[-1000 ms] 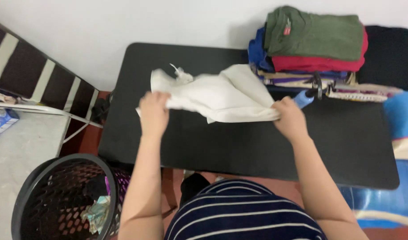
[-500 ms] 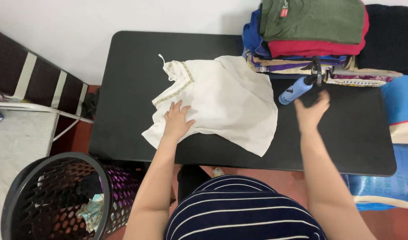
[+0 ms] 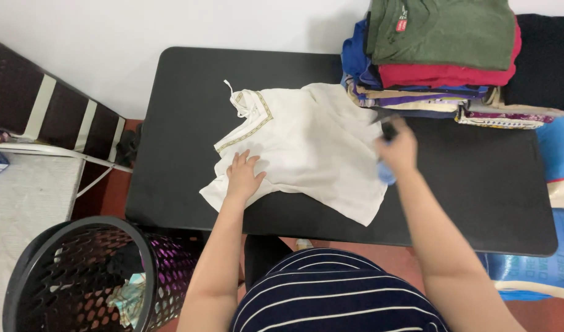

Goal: The person retrieves a white garment and a plaid shirt from a laundry basket, sprays each with a spray bottle, and folds them on a black table. The folded items are placed on a stack of other folded clothes.

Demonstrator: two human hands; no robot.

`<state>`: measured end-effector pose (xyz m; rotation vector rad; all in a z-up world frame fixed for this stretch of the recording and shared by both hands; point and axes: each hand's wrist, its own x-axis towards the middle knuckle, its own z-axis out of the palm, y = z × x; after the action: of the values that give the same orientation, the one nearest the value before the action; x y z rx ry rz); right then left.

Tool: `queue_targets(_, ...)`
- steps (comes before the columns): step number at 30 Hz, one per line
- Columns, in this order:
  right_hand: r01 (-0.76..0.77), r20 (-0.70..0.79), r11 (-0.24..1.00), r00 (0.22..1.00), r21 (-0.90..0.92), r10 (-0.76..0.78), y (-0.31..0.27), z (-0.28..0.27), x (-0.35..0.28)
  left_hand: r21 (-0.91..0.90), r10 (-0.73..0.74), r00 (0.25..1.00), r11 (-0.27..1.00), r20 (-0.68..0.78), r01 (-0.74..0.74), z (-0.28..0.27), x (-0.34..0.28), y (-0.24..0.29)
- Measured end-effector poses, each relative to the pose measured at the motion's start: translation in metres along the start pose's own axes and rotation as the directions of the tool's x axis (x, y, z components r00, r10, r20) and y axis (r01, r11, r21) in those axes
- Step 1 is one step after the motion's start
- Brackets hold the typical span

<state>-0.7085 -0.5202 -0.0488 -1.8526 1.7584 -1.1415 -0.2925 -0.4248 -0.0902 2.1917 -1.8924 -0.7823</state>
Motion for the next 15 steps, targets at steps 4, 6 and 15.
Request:
queue_targets(4,0.09,0.368,0.994,0.928,-0.057,-0.063,-0.085,0.033,-0.035,0.025,-0.056,0.998,0.998,-0.006,0.056,0.008,-0.006,-0.013)
queue_targets(6,0.052,0.623,0.96,0.77,-0.276,0.138,-0.11,0.052,-0.049,0.161,-0.122,0.991,0.981,0.062,0.11,0.022,-0.007,-0.027)
queue_targets(15,0.034,0.709,0.98,0.695,-0.197,0.119,-0.111,0.07,-0.066,0.313,-0.044,0.964,0.941,-0.263,0.128,0.019,-0.003,-0.046)
